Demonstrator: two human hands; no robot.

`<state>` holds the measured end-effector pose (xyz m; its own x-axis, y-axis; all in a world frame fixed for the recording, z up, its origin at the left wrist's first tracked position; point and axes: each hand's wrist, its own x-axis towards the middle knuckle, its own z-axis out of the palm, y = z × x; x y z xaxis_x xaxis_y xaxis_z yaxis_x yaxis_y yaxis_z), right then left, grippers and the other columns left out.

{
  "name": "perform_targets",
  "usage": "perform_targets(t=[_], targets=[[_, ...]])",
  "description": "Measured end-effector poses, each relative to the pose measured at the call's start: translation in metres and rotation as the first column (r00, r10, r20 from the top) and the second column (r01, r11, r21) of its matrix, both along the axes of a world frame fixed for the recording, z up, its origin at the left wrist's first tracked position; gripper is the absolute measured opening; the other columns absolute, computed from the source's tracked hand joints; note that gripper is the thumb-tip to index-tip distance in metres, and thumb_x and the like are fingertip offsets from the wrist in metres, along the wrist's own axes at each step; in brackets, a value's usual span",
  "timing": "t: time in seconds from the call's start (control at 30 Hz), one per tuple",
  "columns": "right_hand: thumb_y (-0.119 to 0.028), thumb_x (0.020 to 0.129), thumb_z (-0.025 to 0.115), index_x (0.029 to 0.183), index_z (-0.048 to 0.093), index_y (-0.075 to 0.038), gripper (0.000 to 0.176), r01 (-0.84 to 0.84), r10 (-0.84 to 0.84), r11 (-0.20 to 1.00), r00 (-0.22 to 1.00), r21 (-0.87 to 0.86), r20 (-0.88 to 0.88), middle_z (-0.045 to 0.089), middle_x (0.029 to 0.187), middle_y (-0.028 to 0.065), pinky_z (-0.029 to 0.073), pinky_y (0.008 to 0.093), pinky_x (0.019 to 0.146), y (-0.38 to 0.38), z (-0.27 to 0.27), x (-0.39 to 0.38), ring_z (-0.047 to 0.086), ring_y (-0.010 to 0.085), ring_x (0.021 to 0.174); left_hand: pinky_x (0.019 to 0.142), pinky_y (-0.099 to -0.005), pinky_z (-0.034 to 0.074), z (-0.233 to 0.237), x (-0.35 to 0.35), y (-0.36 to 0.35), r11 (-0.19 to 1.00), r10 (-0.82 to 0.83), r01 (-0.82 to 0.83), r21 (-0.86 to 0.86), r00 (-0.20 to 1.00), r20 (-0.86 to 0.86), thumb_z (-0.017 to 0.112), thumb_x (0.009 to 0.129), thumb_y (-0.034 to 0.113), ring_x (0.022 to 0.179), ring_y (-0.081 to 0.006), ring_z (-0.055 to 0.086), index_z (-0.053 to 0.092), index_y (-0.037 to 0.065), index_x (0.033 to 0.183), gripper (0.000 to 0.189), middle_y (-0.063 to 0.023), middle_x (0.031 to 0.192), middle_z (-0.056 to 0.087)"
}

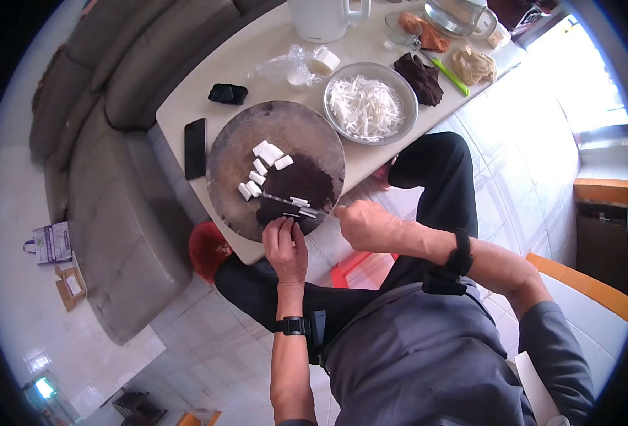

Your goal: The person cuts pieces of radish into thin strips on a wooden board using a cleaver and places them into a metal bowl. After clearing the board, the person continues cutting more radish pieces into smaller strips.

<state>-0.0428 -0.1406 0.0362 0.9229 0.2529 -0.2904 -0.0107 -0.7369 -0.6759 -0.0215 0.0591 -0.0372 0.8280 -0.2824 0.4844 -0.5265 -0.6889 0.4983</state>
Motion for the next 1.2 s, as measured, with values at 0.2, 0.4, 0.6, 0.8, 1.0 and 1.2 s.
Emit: perform_targets(t=[0.2, 0.4, 0.6, 0.8, 1.0, 1.2], targets=[[-0.006, 0.072, 0.054, 0.078, 0.056, 0.004, 0.013, 0.089, -0.093, 0.991, 0.995, 0.105, 0.033, 0.059, 0.072, 0.0269, 0.048, 0.0484, 0.067, -0.005, -0.013, 0.002, 0.060, 0.0432, 0.075, 0.081, -0.0402, 0.045, 0.015, 0.003, -0.004, 0.992, 0.031, -0.027, 0.123, 0.999, -0.037, 0.063, 0.075, 0.002, 0.093, -0.0311, 0.055, 0.063, 0.001, 0.098, 0.023, -0.0136, 0.099, 0.057], [-0.007, 0.074, 0.052, 0.075, 0.054, 0.005, 0.013, 0.119, -0.124, 0.978, 0.992, 0.174, 0.023, 0.058, 0.070, 0.0281, 0.047, 0.0500, 0.068, -0.010, -0.021, -0.004, 0.059, 0.0445, 0.074, 0.084, -0.0406, 0.043, 0.005, 0.000, 0.005, 0.994, -0.012, 0.016, 0.105, 0.999, -0.044, 0.066, 0.074, 0.003, 0.096, -0.0319, 0.054, 0.063, 0.002, 0.097, 0.024, -0.0134, 0.104, 0.056], [-0.007, 0.074, 0.051, 0.076, 0.054, 0.005, 0.012, 0.131, -0.138, 0.976, 0.990, 0.175, 0.025, 0.058, 0.070, 0.0278, 0.047, 0.0499, 0.068, -0.012, -0.018, -0.007, 0.058, 0.0445, 0.073, 0.083, -0.0405, 0.043, 0.017, -0.005, -0.006, 0.980, -0.087, 0.081, 0.180, 0.996, 0.029, 0.066, 0.073, 0.002, 0.098, -0.0296, 0.054, 0.063, 0.003, 0.098, 0.026, -0.0116, 0.103, 0.056], [-0.007, 0.075, 0.050, 0.077, 0.055, 0.005, 0.013, 0.144, -0.149, 0.975, 0.989, 0.169, 0.015, 0.058, 0.071, 0.0272, 0.047, 0.0501, 0.069, -0.013, -0.009, -0.011, 0.058, 0.0438, 0.074, 0.083, -0.0405, 0.041, 0.013, -0.002, -0.010, 0.958, -0.153, 0.145, 0.247, 0.988, 0.013, 0.066, 0.074, 0.006, 0.098, -0.0262, 0.054, 0.063, 0.003, 0.098, 0.025, -0.0088, 0.102, 0.058], [-0.006, 0.075, 0.050, 0.081, 0.056, 0.005, 0.014, 0.121, -0.121, 0.982, 0.993, 0.144, -0.005, 0.059, 0.072, 0.0272, 0.046, 0.0496, 0.070, -0.015, -0.007, -0.014, 0.058, 0.0438, 0.075, 0.085, -0.0403, 0.040, 0.010, -0.004, -0.008, 0.960, -0.138, 0.129, 0.248, 0.990, 0.018, 0.067, 0.073, 0.006, 0.098, -0.0255, 0.053, 0.063, 0.002, 0.097, 0.024, -0.0081, 0.102, 0.058], [-0.006, 0.075, 0.051, 0.082, 0.056, 0.005, 0.014, 0.135, -0.136, 0.980, 0.991, 0.147, -0.004, 0.059, 0.071, 0.0272, 0.046, 0.0494, 0.070, -0.015, -0.010, -0.017, 0.058, 0.0440, 0.075, 0.086, -0.0407, 0.039, 0.015, -0.001, -0.014, 0.956, -0.155, 0.145, 0.255, 0.988, 0.021, 0.066, 0.074, 0.007, 0.098, -0.0252, 0.053, 0.063, 0.002, 0.096, 0.024, -0.0082, 0.102, 0.058]])
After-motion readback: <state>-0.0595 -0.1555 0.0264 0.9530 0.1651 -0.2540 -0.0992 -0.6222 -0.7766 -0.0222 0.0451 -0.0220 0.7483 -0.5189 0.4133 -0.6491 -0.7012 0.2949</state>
